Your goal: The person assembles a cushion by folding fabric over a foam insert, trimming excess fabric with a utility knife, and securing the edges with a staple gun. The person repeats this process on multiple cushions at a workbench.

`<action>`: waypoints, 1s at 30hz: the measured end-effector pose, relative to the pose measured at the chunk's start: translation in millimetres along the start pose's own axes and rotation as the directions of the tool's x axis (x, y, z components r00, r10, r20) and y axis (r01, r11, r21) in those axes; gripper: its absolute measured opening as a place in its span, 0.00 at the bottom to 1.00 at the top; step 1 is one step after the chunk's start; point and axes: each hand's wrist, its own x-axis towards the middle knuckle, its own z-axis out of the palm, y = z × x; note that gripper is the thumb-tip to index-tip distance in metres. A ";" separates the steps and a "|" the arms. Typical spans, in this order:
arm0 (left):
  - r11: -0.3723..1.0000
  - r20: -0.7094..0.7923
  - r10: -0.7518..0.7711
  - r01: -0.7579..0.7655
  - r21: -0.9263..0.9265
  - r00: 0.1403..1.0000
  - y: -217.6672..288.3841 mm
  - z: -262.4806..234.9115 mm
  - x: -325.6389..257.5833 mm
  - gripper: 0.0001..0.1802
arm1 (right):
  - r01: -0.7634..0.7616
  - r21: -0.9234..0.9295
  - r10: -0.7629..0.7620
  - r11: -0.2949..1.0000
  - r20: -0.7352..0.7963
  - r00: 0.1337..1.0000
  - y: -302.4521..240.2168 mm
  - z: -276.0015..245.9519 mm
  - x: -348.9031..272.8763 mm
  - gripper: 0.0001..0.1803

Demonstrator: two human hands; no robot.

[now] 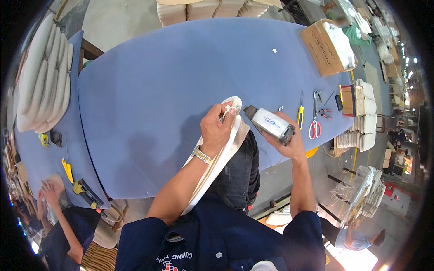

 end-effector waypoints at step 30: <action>0.993 0.113 -0.055 0.066 -0.097 0.992 -13.8 14.2 10.3 0.08 | -0.338 -0.308 0.430 0.889 0.315 0.846 -35.4 -1.8 68.6 0.12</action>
